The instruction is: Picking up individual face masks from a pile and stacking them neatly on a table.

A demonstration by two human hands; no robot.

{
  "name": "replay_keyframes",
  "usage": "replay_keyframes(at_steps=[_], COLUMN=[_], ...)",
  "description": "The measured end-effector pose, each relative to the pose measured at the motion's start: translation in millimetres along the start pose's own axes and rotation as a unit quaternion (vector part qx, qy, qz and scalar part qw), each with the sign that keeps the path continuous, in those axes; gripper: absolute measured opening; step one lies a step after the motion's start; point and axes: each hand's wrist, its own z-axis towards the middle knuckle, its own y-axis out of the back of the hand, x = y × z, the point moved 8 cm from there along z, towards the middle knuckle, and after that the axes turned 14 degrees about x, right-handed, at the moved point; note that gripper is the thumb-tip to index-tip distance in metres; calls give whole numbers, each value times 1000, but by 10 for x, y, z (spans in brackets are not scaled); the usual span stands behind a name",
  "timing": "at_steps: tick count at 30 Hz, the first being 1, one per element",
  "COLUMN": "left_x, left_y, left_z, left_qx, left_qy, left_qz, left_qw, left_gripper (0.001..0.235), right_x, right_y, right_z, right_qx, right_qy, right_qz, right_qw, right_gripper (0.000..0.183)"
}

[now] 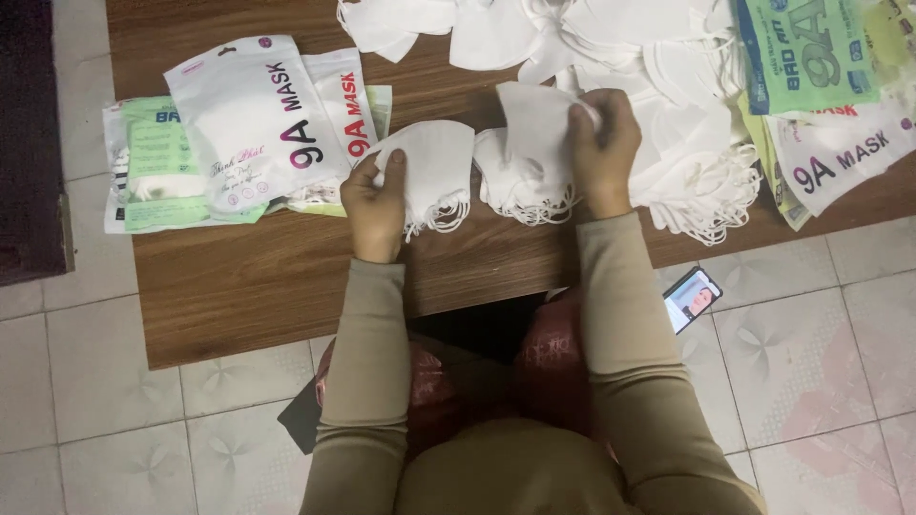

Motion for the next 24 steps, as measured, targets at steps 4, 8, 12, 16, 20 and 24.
replay_keyframes(at_steps=[4, 8, 12, 16, 20, 24], left_x=[48, 80, 144, 230, 207, 168], left_y=[-48, -105, -140, -167, -229, -229], left_z=[-1, -6, -6, 9, -6, -22], left_qx=[14, 36, 65, 85, 103, 100], left_qy=[23, 45, 73, 74, 90, 85], left_qz=[-36, -49, -70, -66, -48, -38], left_qw=[999, 997, 993, 991, 989, 991], left_gripper=[18, 20, 24, 23, 27, 27], right_x=[7, 126, 119, -37, 33, 187], right_y=[-178, -526, -745, -918, -1012, -1013], right_z=[-43, -121, -170, -209, -232, -211], right_qx=[39, 117, 122, 131, 153, 172], right_qy=[-113, -134, -163, -200, -208, -183], right_qz=[178, 220, 232, 245, 230, 236], right_qw=[977, 959, 951, 940, 939, 939], right_gripper=[11, 11, 11, 12, 13, 17])
